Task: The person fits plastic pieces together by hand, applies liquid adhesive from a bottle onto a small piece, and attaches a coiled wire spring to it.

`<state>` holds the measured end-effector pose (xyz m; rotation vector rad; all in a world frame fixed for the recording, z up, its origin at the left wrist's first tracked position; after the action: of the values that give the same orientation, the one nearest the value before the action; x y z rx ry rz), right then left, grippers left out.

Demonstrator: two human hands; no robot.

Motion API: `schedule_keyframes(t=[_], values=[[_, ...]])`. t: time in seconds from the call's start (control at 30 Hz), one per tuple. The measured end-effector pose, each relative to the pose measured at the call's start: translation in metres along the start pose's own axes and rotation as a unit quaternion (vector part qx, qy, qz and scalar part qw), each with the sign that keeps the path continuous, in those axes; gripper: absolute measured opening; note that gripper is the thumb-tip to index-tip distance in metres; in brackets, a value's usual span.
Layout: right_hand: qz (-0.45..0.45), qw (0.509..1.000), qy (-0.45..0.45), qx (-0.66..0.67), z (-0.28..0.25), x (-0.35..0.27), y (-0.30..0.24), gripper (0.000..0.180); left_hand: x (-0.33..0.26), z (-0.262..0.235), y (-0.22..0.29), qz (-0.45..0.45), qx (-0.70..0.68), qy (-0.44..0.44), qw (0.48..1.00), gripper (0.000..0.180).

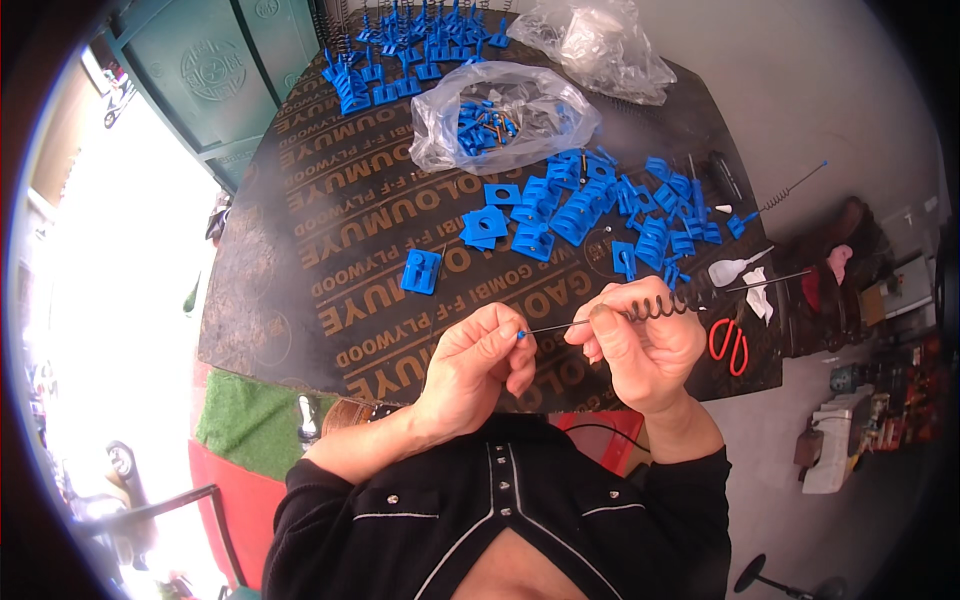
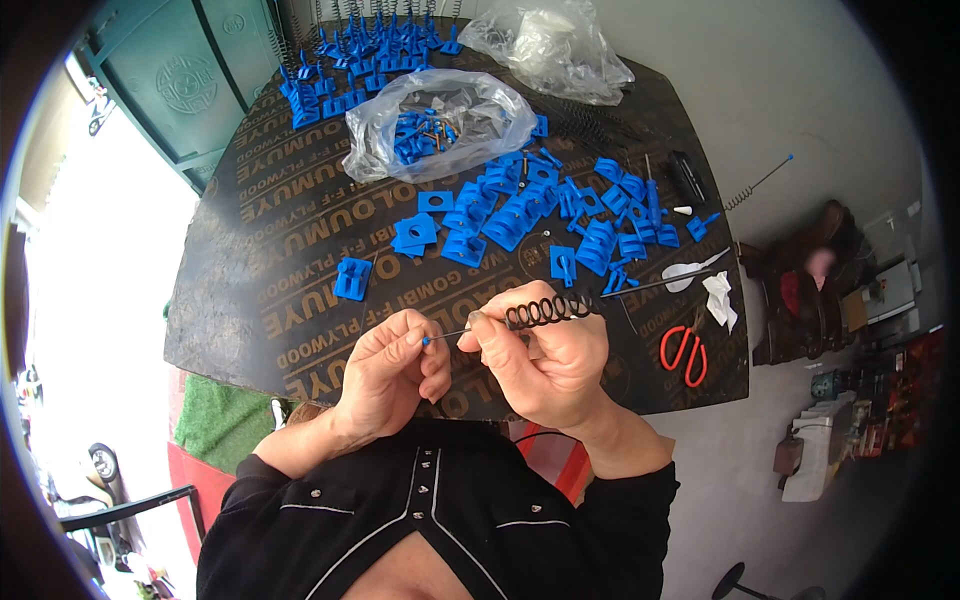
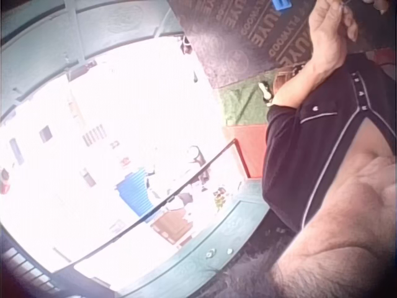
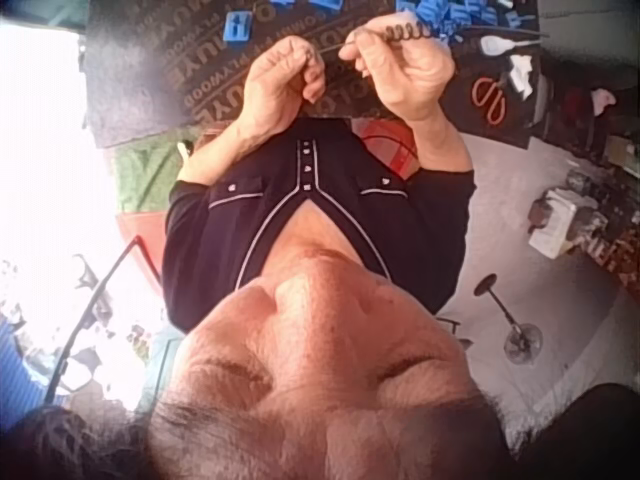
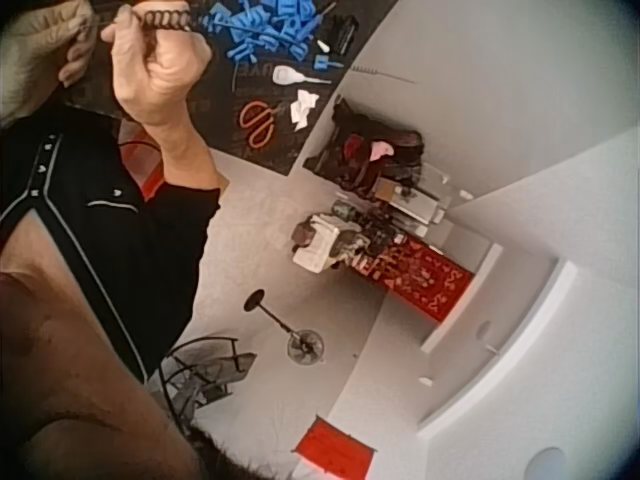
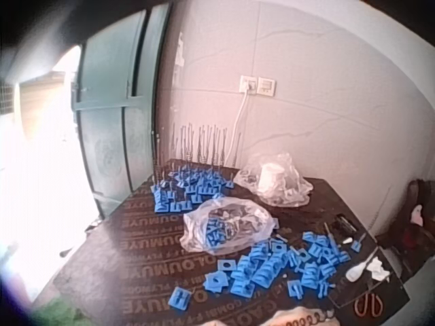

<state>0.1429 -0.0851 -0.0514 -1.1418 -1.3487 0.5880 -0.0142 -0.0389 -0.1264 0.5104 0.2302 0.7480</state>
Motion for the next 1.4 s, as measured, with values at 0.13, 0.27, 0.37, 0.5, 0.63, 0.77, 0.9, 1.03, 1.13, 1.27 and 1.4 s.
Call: schedule_keyframes(t=[0.13, 0.27, 0.37, 0.5, 0.63, 0.77, 0.9, 1.03, 1.13, 1.27, 1.4], values=[[-0.035, 0.998, -0.038, -0.044, 0.0, 0.004, 0.0, 0.003, -0.001, 0.0, 0.0, 0.007, 0.009, 0.003, 1.0, 0.02], [-0.068, 0.992, -0.07, -0.077, 0.002, 0.007, -0.001, 0.002, -0.002, 0.0, 0.0, 0.015, 0.017, 0.009, 1.0, 0.019], [-0.061, 0.991, -0.063, -0.096, 0.004, 0.011, -0.004, 0.004, -0.003, 0.0, 0.002, 0.021, 0.027, 0.024, 0.999, 0.02], [-0.084, 0.986, -0.078, -0.119, 0.004, 0.021, -0.003, 0.004, 0.002, 0.003, 0.014, 0.01, 0.113, 0.069, 0.991, 0.02], [-0.125, 0.978, -0.071, -0.149, 0.002, 0.031, -0.003, 0.006, 0.009, 0.014, 0.036, -0.035, 0.159, 0.079, 0.983, 0.018], [-0.169, 0.974, -0.05, -0.141, 0.002, 0.041, 0.011, 0.009, 0.022, 0.019, 0.049, -0.097, 0.189, 0.083, 0.974, 0.014], [-0.15, 0.973, -0.053, -0.165, -0.001, 0.047, 0.012, 0.01, 0.033, 0.02, 0.053, -0.142, 0.186, 0.068, 0.97, 0.013], [-0.157, 0.966, -0.049, -0.199, -0.005, 0.049, 0.017, 0.01, 0.044, 0.017, 0.05, -0.162, 0.184, 0.067, 0.967, 0.013], [-0.19, 0.951, -0.044, -0.24, -0.006, 0.05, 0.026, 0.015, 0.051, 0.012, 0.045, -0.176, 0.176, 0.064, 0.966, 0.012], [-0.174, 0.958, -0.046, -0.222, -0.008, 0.049, 0.037, 0.018, 0.055, 0.007, 0.04, -0.189, 0.164, 0.06, 0.966, 0.013], [-0.143, 0.967, -0.054, -0.204, -0.008, 0.048, 0.043, 0.016, 0.053, 0.002, 0.038, -0.192, 0.147, 0.044, 0.969, 0.014]])
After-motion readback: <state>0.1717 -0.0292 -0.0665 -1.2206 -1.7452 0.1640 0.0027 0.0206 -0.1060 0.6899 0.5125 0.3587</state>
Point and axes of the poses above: each hand's wrist, its own x-axis towards the middle knuckle, its own z-axis out of the palm, y = z × x, the point moved 1 cm from there along x, towards the middle knuckle, and after that the axes turned 3 degrees about -x, right-handed, at the moved point
